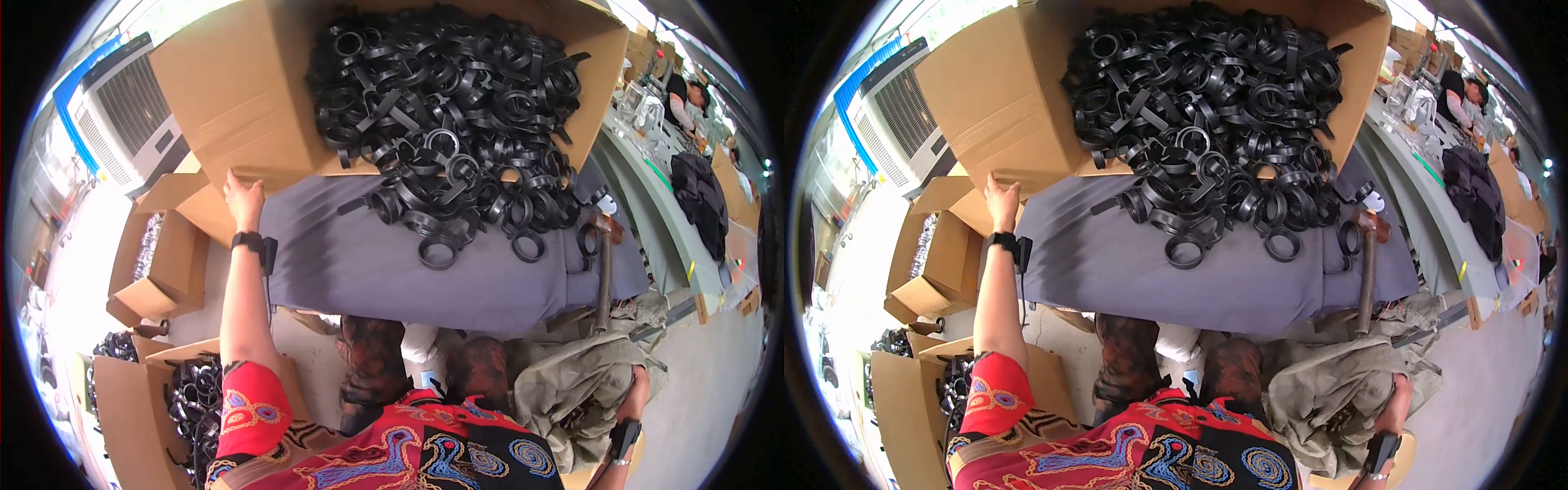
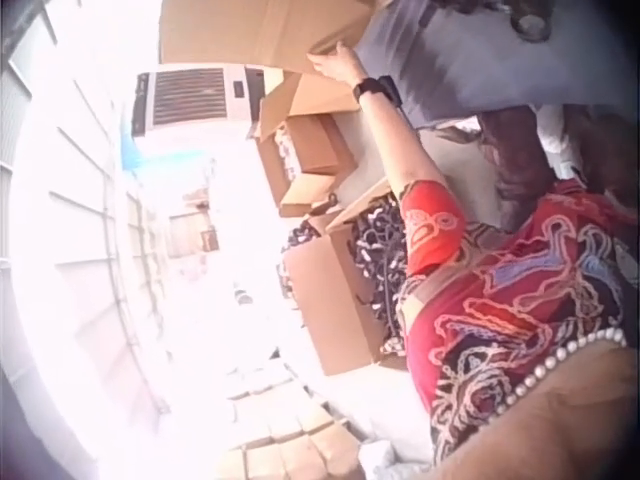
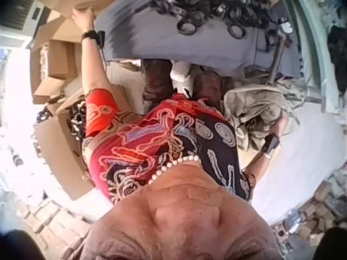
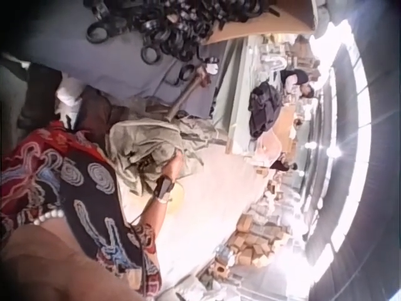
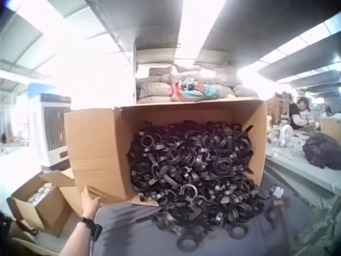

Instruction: Assembling metal rings or clamps onto black plastic rings in a factory setting.

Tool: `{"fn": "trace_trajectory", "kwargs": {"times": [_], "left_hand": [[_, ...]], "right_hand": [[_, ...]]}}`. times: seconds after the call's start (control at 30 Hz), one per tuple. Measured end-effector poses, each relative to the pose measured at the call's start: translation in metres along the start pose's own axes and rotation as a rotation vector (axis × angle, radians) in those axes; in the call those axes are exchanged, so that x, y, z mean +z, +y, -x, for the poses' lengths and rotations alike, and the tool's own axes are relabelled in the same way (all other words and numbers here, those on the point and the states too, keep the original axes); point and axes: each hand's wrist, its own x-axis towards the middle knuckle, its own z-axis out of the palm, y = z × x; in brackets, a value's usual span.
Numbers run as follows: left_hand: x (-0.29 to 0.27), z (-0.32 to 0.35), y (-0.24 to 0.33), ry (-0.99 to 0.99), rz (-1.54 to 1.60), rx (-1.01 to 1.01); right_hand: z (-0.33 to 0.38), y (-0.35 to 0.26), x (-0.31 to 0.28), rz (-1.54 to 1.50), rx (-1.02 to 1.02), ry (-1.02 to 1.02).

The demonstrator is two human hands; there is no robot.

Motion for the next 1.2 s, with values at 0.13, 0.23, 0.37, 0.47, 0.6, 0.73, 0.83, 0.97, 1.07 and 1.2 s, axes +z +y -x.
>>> {"fn": "trace_trajectory", "kwargs": {"times": [0.13, 0.23, 0.37, 0.47, 0.6, 0.73, 0.83, 0.97, 1.07, 1.2], "left_hand": [[0.062, -0.047, -0.037, -0.317, 0.226, -0.036], [0.097, -0.041, 0.019, -0.889, 0.428, -0.138], [0.101, -0.104, -0.056, -1.124, 0.513, -0.047], [0.140, -0.052, 0.015, -1.050, 0.521, -0.249], [0.132, -0.059, -0.012, -1.019, 0.549, -0.255], [0.110, -0.055, -0.035, -0.963, 0.613, -0.323], [0.085, -0.055, -0.050, -0.957, 0.564, -0.327], [0.061, -0.040, -0.029, -0.961, 0.464, -0.392], [0.043, -0.050, -0.043, -0.809, 0.493, -0.405], [0.008, -0.061, -0.061, -0.672, 0.357, -0.345]], "right_hand": [[-0.073, 0.062, -0.054, 0.406, -0.246, -0.080], [-0.060, 0.057, -0.057, 0.848, -0.296, 0.181], [-0.073, 0.037, 0.008, 1.191, -0.436, 0.209], [-0.029, 0.022, -0.004, 1.261, -0.793, 0.420], [0.055, 0.033, 0.017, 1.007, -0.844, 0.079], [0.058, 0.133, -0.004, 1.036, -0.367, -0.007], [0.032, 0.219, -0.044, 1.176, -0.072, -0.065], [0.011, 0.267, -0.062, 1.199, 0.258, -0.264], [0.003, 0.290, -0.041, 0.923, 0.211, -0.453], [-0.005, 0.317, -0.015, 1.133, 0.219, -0.706]]}}
